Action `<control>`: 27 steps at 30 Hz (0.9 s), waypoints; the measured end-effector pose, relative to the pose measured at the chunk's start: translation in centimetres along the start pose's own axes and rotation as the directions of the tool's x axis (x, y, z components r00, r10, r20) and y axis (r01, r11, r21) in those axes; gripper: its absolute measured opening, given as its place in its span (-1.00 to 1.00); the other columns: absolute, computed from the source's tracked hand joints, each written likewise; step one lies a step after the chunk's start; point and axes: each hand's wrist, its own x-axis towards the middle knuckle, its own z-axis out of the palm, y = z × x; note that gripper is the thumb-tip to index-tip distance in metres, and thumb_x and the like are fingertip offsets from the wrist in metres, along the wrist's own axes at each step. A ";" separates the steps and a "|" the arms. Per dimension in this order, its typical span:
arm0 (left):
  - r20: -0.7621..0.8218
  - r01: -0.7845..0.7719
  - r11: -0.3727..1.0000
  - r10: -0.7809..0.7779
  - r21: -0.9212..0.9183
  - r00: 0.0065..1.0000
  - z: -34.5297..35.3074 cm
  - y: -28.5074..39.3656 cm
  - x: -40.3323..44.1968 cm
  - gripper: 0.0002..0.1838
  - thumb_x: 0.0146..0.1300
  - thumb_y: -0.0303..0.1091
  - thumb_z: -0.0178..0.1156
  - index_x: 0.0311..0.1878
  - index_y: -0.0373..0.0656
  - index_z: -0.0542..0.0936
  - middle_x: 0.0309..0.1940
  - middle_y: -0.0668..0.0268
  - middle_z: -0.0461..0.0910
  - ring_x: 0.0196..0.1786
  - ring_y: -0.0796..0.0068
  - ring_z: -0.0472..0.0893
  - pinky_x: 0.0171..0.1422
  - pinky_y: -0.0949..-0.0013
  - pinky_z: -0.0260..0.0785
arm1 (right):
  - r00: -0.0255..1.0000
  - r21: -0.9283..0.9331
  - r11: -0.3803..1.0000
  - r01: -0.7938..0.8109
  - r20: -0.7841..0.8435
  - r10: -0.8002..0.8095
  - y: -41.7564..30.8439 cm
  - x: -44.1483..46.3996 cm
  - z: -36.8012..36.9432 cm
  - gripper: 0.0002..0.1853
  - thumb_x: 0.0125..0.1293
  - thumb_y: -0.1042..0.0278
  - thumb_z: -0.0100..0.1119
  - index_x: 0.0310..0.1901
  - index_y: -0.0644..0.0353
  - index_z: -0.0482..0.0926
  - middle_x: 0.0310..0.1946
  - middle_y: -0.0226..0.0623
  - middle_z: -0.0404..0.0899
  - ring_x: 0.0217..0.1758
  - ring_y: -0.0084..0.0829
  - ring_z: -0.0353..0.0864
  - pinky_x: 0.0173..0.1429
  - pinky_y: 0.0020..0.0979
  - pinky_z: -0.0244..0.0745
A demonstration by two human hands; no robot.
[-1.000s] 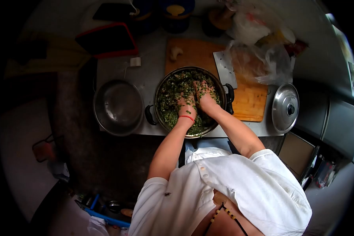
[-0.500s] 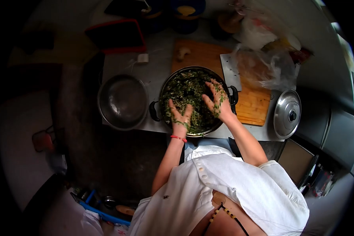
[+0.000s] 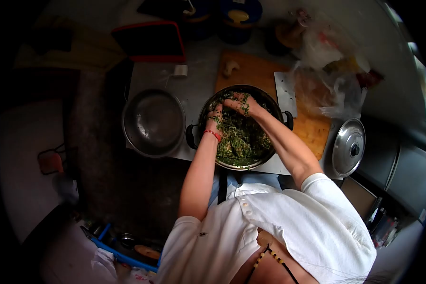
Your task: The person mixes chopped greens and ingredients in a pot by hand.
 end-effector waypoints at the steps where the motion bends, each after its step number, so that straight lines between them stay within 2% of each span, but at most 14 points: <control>1: 0.014 -0.022 0.999 0.022 0.023 1.000 -0.5 -0.9 0.5 -0.41 0.07 -0.08 -0.01 0.12 -0.18 0.16 0.09 0.21 0.17 0.10 0.32 0.19 0.14 0.30 0.01 | 0.991 -0.012 0.991 0.133 -0.015 -0.133 1.0 -0.6 0.1 -0.47 -0.07 -0.05 0.05 -0.19 0.26 0.42 -0.31 -0.06 0.46 -0.22 -0.22 0.43 -0.14 -0.36 0.29; 5: 0.423 -0.381 0.843 0.208 0.380 0.882 -0.7 -0.3 -4.8 -0.50 -0.02 -0.13 0.09 -0.04 -0.23 0.36 -0.13 0.16 0.42 -0.05 0.22 0.37 0.05 0.30 0.15 | 0.888 -0.454 0.785 0.421 0.027 -0.460 -1.3 -7.9 -1.0 -0.50 -0.04 0.17 0.04 -0.01 0.15 0.30 -0.03 -0.07 0.28 0.03 -0.11 0.22 0.13 -0.20 0.06; 7: 0.510 -0.666 0.368 0.440 0.649 0.739 -0.2 -0.4 -8.4 -0.51 -0.10 -0.11 0.13 -0.12 -0.22 0.43 -0.23 0.10 0.46 -0.13 0.10 0.41 0.01 0.17 0.18 | 0.935 -0.615 0.739 0.277 -0.004 -0.354 0.5 -11.5 0.7 -0.47 -0.04 0.20 0.03 0.04 0.09 0.24 0.05 -0.04 0.16 0.07 0.00 0.13 0.17 -0.12 -0.06; 9: 0.593 -0.613 -0.153 0.510 0.775 0.622 -0.8 -3.7 -8.2 -0.50 -0.11 -0.09 0.12 -0.11 -0.21 0.42 -0.20 0.08 0.44 -0.14 0.10 0.39 0.06 0.24 0.16 | 0.963 -0.756 0.627 0.188 0.017 -0.269 2.7 -13.0 2.6 -0.52 0.07 0.24 -0.13 0.07 0.16 0.20 0.12 -0.01 0.05 0.13 0.05 0.05 0.18 -0.09 -0.08; 11: 0.592 -0.581 -0.158 0.381 0.798 0.710 -0.8 -4.6 -7.5 -0.60 -0.06 -0.15 0.08 -0.19 -0.22 0.47 -0.25 0.06 0.46 -0.23 0.10 0.43 -0.05 0.21 0.25 | 0.972 -0.847 0.527 0.072 -0.058 -0.226 7.2 -13.3 5.7 -0.54 0.10 0.29 -0.21 0.08 0.22 0.17 0.15 0.00 0.00 0.17 0.04 0.00 0.19 -0.06 -0.10; 12: 0.543 -0.537 -0.112 0.309 0.836 0.781 -1.0 -6.0 -5.5 -0.65 -0.04 -0.19 0.06 -0.22 -0.23 0.47 -0.28 0.05 0.46 -0.26 0.10 0.45 -0.11 0.19 0.28 | 0.998 -0.746 0.664 0.058 0.064 -0.016 7.0 -12.5 5.3 -0.52 0.11 0.33 -0.26 0.10 0.30 0.14 0.18 0.03 -0.06 0.20 0.03 -0.04 0.18 -0.03 -0.07; 15: 0.344 -0.345 -0.007 0.095 0.938 0.934 -1.0 -7.8 -0.9 -0.72 0.01 -0.30 -0.02 -0.23 -0.24 0.48 -0.34 0.01 0.48 -0.37 0.11 0.48 -0.26 0.17 0.34 | 0.955 -0.885 0.396 0.246 0.152 -0.254 9.7 -10.3 6.5 -0.51 0.05 0.35 -0.19 0.08 0.27 0.20 0.17 0.04 -0.05 0.20 -0.02 0.00 0.14 -0.02 0.01; 16: 0.263 -0.263 0.017 0.044 0.965 0.964 -0.1 -6.3 -1.2 -0.71 0.02 -0.35 -0.05 -0.19 -0.25 0.47 -0.35 -0.01 0.48 -0.41 0.13 0.48 -0.28 0.20 0.35 | 0.898 -0.862 0.464 0.206 0.355 0.259 9.2 -8.9 6.4 -0.59 0.00 0.39 -0.15 -0.05 0.25 0.37 0.12 -0.03 0.10 0.17 -0.08 0.07 0.05 0.02 0.11; 18: 0.240 -0.241 0.012 0.065 0.970 0.969 0.4 -5.8 0.3 -0.70 0.05 -0.42 -0.08 -0.11 -0.21 0.46 -0.35 -0.02 0.49 -0.44 0.21 0.50 -0.45 0.30 0.38 | 0.901 -0.857 0.499 0.132 0.314 0.301 6.1 -7.7 5.2 -0.67 -0.02 0.41 -0.12 -0.17 0.25 0.44 0.03 -0.09 0.21 0.13 -0.13 0.14 0.00 -0.02 0.16; 19: 0.356 -0.334 -0.268 0.037 0.904 0.934 0.8 -4.9 0.1 -0.69 0.05 -0.43 -0.08 -0.11 -0.20 0.45 -0.33 -0.01 0.48 -0.40 0.21 0.50 -0.41 0.29 0.38 | 0.900 -0.852 0.515 0.097 0.296 0.321 5.1 -7.4 4.8 -0.70 -0.03 0.42 -0.10 -0.22 0.25 0.48 -0.01 -0.13 0.27 0.12 -0.16 0.17 -0.03 -0.04 0.19; 20: 0.454 -0.400 -0.523 -0.028 0.753 0.890 1.3 -3.7 -0.9 -0.69 0.04 -0.43 -0.09 -0.10 -0.19 0.45 -0.30 0.00 0.48 -0.36 0.22 0.49 -0.37 0.28 0.37 | 0.951 -0.826 0.563 -0.008 0.168 0.260 5.3 -7.3 5.3 -0.76 -0.05 0.44 -0.09 -0.32 0.25 0.50 -0.15 -0.18 0.35 0.06 -0.18 0.23 -0.05 -0.12 0.23; 23: 0.353 -0.394 -0.397 -0.176 0.829 0.919 0.7 -3.7 -0.7 -0.68 0.04 -0.42 -0.09 -0.10 -0.16 0.45 -0.12 0.05 0.40 -0.11 0.18 0.40 -0.01 0.14 0.19 | 0.927 -0.779 0.624 -0.064 0.185 0.326 3.4 -7.3 4.3 -0.76 0.01 0.46 -0.14 -0.30 0.23 0.51 -0.16 -0.14 0.39 -0.07 -0.27 0.38 -0.10 -0.26 0.32; 25: 0.541 -0.541 -0.581 -0.195 0.608 0.818 0.3 -2.8 -1.9 -0.71 0.03 -0.42 -0.09 -0.15 -0.20 0.47 -0.11 0.04 0.39 -0.08 0.12 0.38 0.05 0.12 0.13 | 0.988 -0.852 0.522 0.032 0.105 0.112 3.0 -9.6 4.3 -0.74 -0.02 0.44 -0.09 -0.27 0.27 0.49 -0.12 -0.10 0.37 -0.06 -0.19 0.36 -0.10 -0.26 0.32; 27: 0.484 -0.492 -0.389 -0.126 0.779 0.866 0.8 -1.6 -4.3 -0.73 0.04 -0.40 -0.08 -0.19 -0.26 0.46 -0.10 0.00 0.36 -0.15 0.08 0.43 -0.11 0.20 0.30 | 0.989 -0.829 0.554 0.079 -0.005 -0.149 2.8 -12.1 4.6 -0.66 -0.03 0.43 -0.08 -0.15 0.29 0.41 -0.06 -0.08 0.31 -0.04 -0.14 0.34 -0.06 -0.23 0.29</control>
